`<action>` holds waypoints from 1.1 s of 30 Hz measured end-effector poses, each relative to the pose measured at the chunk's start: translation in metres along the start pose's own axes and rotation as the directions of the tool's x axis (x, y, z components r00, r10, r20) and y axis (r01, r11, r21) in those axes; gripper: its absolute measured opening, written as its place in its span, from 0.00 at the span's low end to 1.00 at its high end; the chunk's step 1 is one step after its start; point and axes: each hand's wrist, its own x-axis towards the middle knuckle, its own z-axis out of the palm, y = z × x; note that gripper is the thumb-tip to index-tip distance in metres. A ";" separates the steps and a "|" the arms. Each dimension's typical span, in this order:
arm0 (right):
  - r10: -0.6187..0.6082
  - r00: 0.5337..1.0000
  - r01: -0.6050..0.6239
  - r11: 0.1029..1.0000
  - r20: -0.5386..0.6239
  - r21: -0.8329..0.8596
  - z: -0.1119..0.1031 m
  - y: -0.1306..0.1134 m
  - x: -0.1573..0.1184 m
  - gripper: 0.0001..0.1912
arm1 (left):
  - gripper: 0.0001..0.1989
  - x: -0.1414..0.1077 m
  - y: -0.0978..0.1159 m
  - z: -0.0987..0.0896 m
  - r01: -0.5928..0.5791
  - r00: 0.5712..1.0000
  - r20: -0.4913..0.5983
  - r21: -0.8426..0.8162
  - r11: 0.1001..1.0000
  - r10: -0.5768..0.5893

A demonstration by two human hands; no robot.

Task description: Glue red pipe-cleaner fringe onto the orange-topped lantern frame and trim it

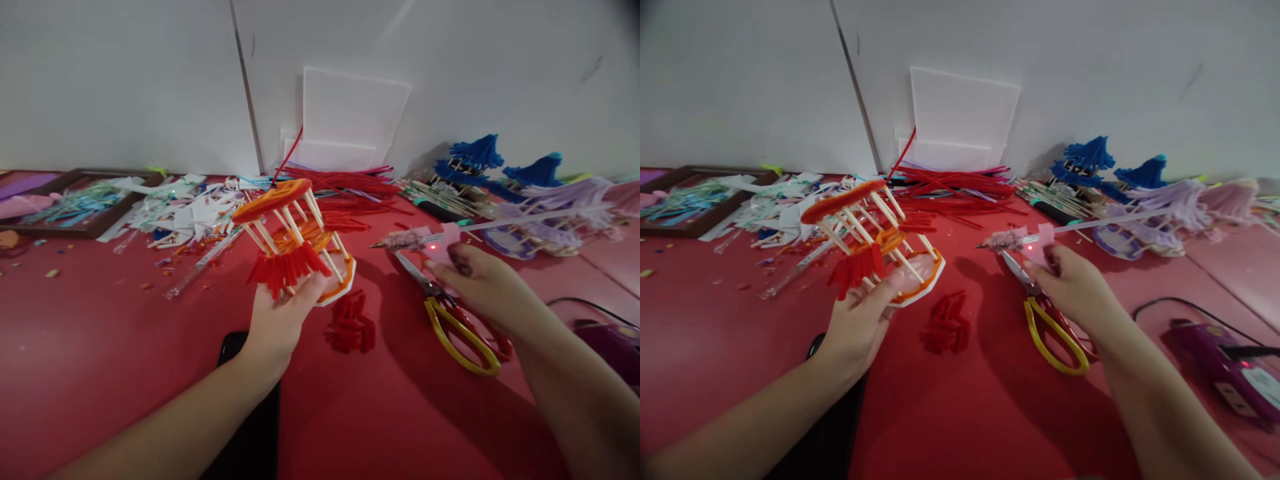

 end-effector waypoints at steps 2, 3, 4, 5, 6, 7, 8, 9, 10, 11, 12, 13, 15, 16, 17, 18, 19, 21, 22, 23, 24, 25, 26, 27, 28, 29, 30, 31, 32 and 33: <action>-0.050 0.996 0.056 0.994 0.068 -0.090 0.004 0.006 0.001 0.12 | 0.08 0.000 -0.001 -0.001 -0.032 0.999 0.018 0.022 0.999 0.032; -0.073 0.994 0.084 0.988 0.084 -0.127 0.006 0.007 0.001 0.14 | 0.07 0.000 -0.002 -0.002 -0.045 0.999 0.027 0.037 0.998 0.044; -0.093 0.993 0.105 0.981 0.078 -0.162 0.007 0.008 0.000 0.15 | 0.07 0.000 -0.002 -0.002 -0.058 0.998 0.035 0.052 0.997 0.056; -0.111 0.992 0.119 0.974 0.052 -0.194 0.008 0.007 -0.001 0.14 | 0.07 0.000 -0.002 -0.002 -0.073 0.997 0.044 0.066 0.995 0.071; -0.130 0.991 0.129 0.967 0.009 -0.221 0.008 0.005 -0.003 0.12 | 0.07 0.001 -0.003 -0.003 -0.094 0.995 0.053 0.076 0.993 0.090; -0.155 0.987 0.143 0.960 -0.035 -0.239 0.008 0.002 -0.005 0.12 | 0.07 0.001 -0.003 -0.003 -0.116 0.992 0.061 0.085 0.990 0.111; -0.191 0.980 0.172 0.954 -0.056 -0.245 0.009 -0.003 -0.009 0.12 | 0.08 0.002 -0.004 -0.004 -0.137 0.989 0.066 0.098 0.986 0.130; -0.235 0.971 0.217 0.947 -0.051 -0.236 0.010 -0.009 -0.013 0.11 | 0.08 0.002 -0.004 -0.004 -0.157 0.986 0.069 0.111 0.981 0.150; -0.289 0.957 0.281 0.936 -0.010 -0.210 0.011 -0.015 -0.018 0.10 | 0.08 0.003 -0.005 -0.004 -0.175 0.983 0.074 0.124 0.977 0.166; -0.351 0.934 0.358 0.919 0.073 -0.166 0.013 -0.022 -0.023 0.08 | 0.09 0.003 -0.006 -0.004 -0.191 0.980 0.080 0.129 0.973 0.181; -0.402 0.905 0.418 0.900 0.138 -0.121 0.016 -0.028 -0.029 0.07 | 0.09 0.003 -0.006 -0.004 -0.203 0.978 0.085 0.129 0.971 0.193; -0.448 0.871 0.472 0.878 0.203 -0.084 0.020 -0.034 -0.035 0.07 | 0.09 0.003 -0.006 -0.004 -0.214 0.975 0.089 0.126 0.969 0.204; -0.478 0.838 0.511 0.856 0.261 -0.072 0.026 -0.042 -0.045 0.06 | 0.10 0.002 -0.005 -0.003 -0.245 0.967 0.104 0.138 0.960 0.232; -0.481 0.832 0.517 0.853 0.277 -0.071 0.029 -0.045 -0.048 0.05 | 0.10 0.002 -0.005 -0.003 -0.263 0.962 0.118 0.159 0.952 0.247; -0.480 0.829 0.518 0.853 0.285 -0.069 0.031 -0.048 -0.050 0.04 | 0.10 0.002 -0.004 -0.003 -0.283 0.956 0.136 0.185 0.941 0.261; -0.482 0.826 0.518 0.853 0.292 -0.059 0.032 -0.049 -0.051 0.03 | 0.09 0.002 -0.003 -0.003 -0.302 0.949 0.158 0.210 0.930 0.272; -0.486 0.821 0.521 0.852 0.300 -0.044 0.033 -0.050 -0.051 0.03 | 0.09 0.002 -0.002 -0.003 -0.315 0.944 0.178 0.228 0.921 0.278; -0.500 0.810 0.526 0.851 0.307 0.000 0.032 -0.051 -0.049 0.06 | 0.09 0.001 -0.002 -0.003 -0.323 0.940 0.192 0.242 0.915 0.281; -0.506 0.807 0.524 0.851 0.304 0.024 0.030 -0.051 -0.048 0.06 | 0.09 0.001 -0.001 -0.003 -0.322 0.941 0.192 0.241 0.916 0.280; -0.509 0.808 0.521 0.853 0.298 0.044 0.029 -0.051 -0.048 0.07 | 0.10 0.000 -0.002 -0.004 -0.320 0.941 0.195 0.238 0.917 0.278; -0.507 0.813 0.510 0.857 0.285 0.070 0.028 -0.051 -0.047 0.07 | 0.09 0.000 -0.002 -0.003 -0.321 0.940 0.195 0.234 0.918 0.279; -0.498 0.826 0.488 0.866 0.265 0.106 0.027 -0.050 -0.047 0.07 | 0.09 0.000 -0.002 -0.003 -0.324 0.939 0.193 0.228 0.918 0.283; -0.480 0.845 0.455 0.877 0.238 0.154 0.025 -0.050 -0.048 0.06 | 0.08 0.000 -0.002 -0.003 -0.326 0.939 0.191 0.223 0.919 0.286; -0.451 0.868 0.410 0.887 0.207 0.211 0.024 -0.050 -0.048 0.06 | 0.08 -0.001 -0.002 -0.003 -0.324 0.939 0.191 0.219 0.920 0.285; -0.416 0.891 0.361 0.892 0.181 0.273 0.024 -0.050 -0.049 0.07 | 0.08 -0.001 -0.002 -0.002 -0.321 0.941 0.187 0.217 0.922 0.284; -0.383 0.910 0.314 0.888 0.161 0.336 0.023 -0.051 -0.049 0.07 | 0.08 -0.001 -0.002 -0.002 -0.316 0.943 0.183 0.218 0.924 0.279; -0.355 0.922 0.273 0.877 0.151 0.396 0.022 -0.052 -0.050 0.08 | 0.08 -0.001 -0.002 -0.002 -0.310 0.945 0.182 0.220 0.925 0.273; -0.335 0.931 0.237 0.859 0.147 0.454 0.021 -0.054 -0.050 0.07 | 0.09 -0.001 -0.001 -0.002 -0.305 0.946 0.185 0.223 0.926 0.267; -0.316 0.937 0.195 0.830 0.151 0.523 0.021 -0.055 -0.051 0.05 | 0.10 -0.001 -0.001 -0.002 -0.301 0.947 0.187 0.228 0.926 0.262; -0.295 0.941 0.139 0.785 0.168 0.604 0.020 -0.057 -0.052 0.04 | 0.10 -0.001 0.000 -0.002 -0.298 0.948 0.188 0.235 0.925 0.258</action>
